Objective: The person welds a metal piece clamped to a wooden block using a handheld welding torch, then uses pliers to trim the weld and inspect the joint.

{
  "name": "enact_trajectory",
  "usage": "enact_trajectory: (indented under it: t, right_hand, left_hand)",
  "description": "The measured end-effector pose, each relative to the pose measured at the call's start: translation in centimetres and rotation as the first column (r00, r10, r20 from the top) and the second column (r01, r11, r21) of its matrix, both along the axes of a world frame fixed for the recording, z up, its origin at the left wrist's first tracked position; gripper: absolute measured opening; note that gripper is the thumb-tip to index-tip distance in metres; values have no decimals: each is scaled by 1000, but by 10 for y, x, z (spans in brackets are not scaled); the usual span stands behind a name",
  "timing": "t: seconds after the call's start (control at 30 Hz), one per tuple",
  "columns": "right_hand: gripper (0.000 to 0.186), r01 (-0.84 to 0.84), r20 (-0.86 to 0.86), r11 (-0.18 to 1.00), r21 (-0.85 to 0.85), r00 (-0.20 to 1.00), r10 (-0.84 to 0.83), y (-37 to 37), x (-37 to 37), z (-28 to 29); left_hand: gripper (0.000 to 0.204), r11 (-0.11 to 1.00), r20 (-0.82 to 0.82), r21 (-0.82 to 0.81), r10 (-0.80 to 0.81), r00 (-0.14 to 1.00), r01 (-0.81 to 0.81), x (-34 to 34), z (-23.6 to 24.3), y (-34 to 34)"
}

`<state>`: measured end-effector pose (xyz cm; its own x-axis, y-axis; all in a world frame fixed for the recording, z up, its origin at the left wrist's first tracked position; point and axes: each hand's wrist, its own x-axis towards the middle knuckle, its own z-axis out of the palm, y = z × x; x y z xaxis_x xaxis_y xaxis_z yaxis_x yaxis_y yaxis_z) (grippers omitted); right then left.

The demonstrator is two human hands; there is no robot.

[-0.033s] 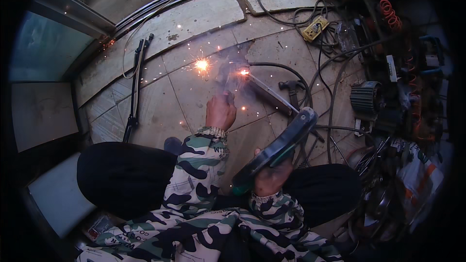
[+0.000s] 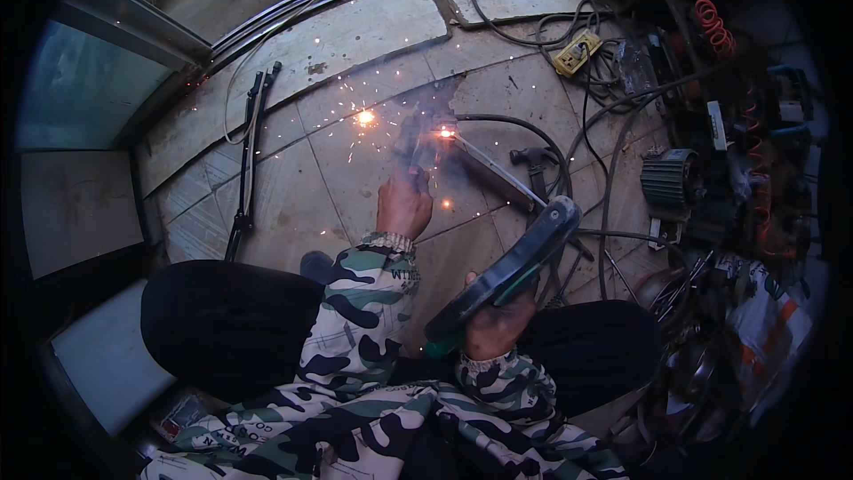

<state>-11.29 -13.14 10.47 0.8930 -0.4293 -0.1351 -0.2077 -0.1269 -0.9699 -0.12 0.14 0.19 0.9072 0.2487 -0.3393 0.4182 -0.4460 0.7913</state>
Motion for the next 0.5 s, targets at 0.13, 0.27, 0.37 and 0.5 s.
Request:
enact_trajectory:
  t: [0.13, 0.27, 0.37, 0.5]
  right_hand:
    - [24, -9, -20, 1000, 20, 1000, 10, 0, -3, -4]
    - [24, 11, -44, 999, 40, 999, -9, 4, 0, -3]
    - [22, 25, -53, 999, 23, 998, -23, -1, 1, 1]
    - [22, -17, -68, 1000, -1, 998, 17, 6, 2, 0]
  left_hand:
    - [20, 999, -27, 35, 39, 999, -38, 2, 1, 1]
    - [20, 997, -9, 52, 61, 998, -61, -1, -4, 3]
    - [19, 999, -17, 44, 32, 999, -32, 0, -12, -8]
    - [18, 995, -17, 81, 66, 998, -64, -1, -3, 6]
